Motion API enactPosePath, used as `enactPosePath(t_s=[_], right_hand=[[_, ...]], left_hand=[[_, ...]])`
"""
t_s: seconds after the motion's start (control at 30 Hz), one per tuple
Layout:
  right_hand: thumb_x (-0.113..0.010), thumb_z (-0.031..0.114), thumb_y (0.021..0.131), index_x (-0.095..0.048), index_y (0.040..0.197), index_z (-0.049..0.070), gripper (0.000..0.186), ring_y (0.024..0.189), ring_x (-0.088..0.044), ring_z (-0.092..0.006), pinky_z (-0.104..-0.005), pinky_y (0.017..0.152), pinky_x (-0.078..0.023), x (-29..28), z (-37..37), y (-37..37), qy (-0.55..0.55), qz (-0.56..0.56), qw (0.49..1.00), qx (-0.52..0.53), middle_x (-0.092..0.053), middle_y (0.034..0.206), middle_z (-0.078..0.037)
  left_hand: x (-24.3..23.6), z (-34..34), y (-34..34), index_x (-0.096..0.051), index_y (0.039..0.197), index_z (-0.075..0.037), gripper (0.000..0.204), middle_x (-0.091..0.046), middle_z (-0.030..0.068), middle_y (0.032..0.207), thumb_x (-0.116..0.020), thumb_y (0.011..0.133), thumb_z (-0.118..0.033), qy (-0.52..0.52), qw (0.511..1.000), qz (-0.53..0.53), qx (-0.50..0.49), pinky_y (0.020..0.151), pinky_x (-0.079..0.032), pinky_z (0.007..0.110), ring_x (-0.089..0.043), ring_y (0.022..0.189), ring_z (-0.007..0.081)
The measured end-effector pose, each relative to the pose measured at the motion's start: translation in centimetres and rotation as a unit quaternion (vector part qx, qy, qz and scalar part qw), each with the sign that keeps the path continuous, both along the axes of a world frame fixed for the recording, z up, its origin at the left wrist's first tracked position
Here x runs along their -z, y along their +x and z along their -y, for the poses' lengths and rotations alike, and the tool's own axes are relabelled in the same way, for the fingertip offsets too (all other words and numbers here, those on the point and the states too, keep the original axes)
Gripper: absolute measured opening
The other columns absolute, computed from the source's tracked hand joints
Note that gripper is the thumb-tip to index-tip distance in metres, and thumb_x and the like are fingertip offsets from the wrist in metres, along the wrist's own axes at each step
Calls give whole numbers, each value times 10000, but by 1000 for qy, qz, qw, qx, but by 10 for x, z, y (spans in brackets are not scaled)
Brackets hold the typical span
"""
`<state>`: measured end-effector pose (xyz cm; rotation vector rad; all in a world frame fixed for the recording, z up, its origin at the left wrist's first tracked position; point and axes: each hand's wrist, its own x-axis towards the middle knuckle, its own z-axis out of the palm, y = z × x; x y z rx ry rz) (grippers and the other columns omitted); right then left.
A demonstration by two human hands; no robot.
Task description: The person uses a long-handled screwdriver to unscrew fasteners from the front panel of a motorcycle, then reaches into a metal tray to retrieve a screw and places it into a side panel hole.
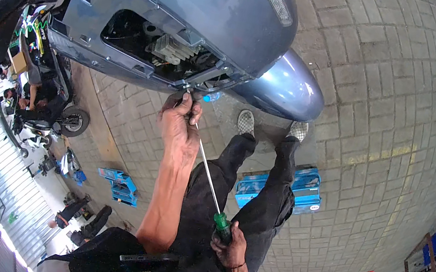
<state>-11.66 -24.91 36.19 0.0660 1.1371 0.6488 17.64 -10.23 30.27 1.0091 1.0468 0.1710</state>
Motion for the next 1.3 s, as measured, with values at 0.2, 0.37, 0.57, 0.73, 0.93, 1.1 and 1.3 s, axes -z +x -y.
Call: enactPosePath(t_s=[0.2, 0.37, 0.57, 0.73, 0.93, 1.1, 1.3], right_hand=[[-628, 325, 985, -575, 1197, -28, 415, 751, -542, -114, -257, 639, -436, -11, 6, 19, -446, 248, 811, -286, -574, 927, -47], [-660, 363, 963, -617, 1195, -36, 463, 664, -496, -79, -246, 591, -392, -21, 19, 40, -353, 217, 867, -277, -566, 839, -9], [-625, 316, 994, -593, 1245, -34, 431, 685, -504, -67, -225, 595, -403, -22, 23, 41, -347, 263, 857, -276, -595, 865, -2], [-680, 312, 961, -598, 1237, -45, 459, 811, -549, -102, -249, 711, -446, -17, 26, 42, -322, 180, 879, -302, -627, 941, -25], [-729, 119, 888, -616, 1167, -34, 336, 887, -581, -125, -267, 814, -467, -30, 25, 58, -424, 301, 774, -361, -643, 932, -18], [-675, 124, 915, -642, 1148, -6, 269, 752, -550, -89, -243, 678, -446, -48, 20, 54, -347, 214, 861, -305, -631, 906, 1], [-531, 338, 1023, -619, 1206, -44, 432, 819, -528, -91, -248, 745, -438, -42, 11, 53, -385, 237, 814, -365, -614, 899, -1]], left_hand=[[6, -3, -11, -620, 996, 48, 102, -689, 139, 908, -621, 954, -44, -2, 998, 47, 49, 562, -418, 265, -584, 684, 174], [31, -30, -37, -583, 1175, 32, 396, -666, 163, 1095, -623, 988, -315, -66, 997, 19, 32, 832, -539, 396, -647, 970, 288], [44, -36, -15, -259, 1455, 113, 1191, -368, 267, 1488, -746, 732, -699, -440, 880, 70, -166, 1174, -285, 607, -365, 1373, 451], [43, -23, -6, -187, 1442, 183, 1387, -289, 342, 1492, -735, 630, -800, -330, 930, 67, -144, 1156, -316, 604, -320, 1396, 458], [38, -27, -8, -316, 1391, 153, 1353, -393, 305, 1431, -748, 568, -830, -324, 939, 35, -111, 1126, -361, 562, -388, 1346, 422], [27, -29, -8, -531, 1275, -3, 987, -535, 186, 1366, -709, 691, -779, -399, 902, 8, -162, 1059, -433, 580, -495, 1273, 409], [20, -50, -7, -416, 1331, 161, 1222, -488, 287, 1387, -741, 632, -787, -416, 906, 26, -77, 1167, -336, 526, -440, 1325, 413]])
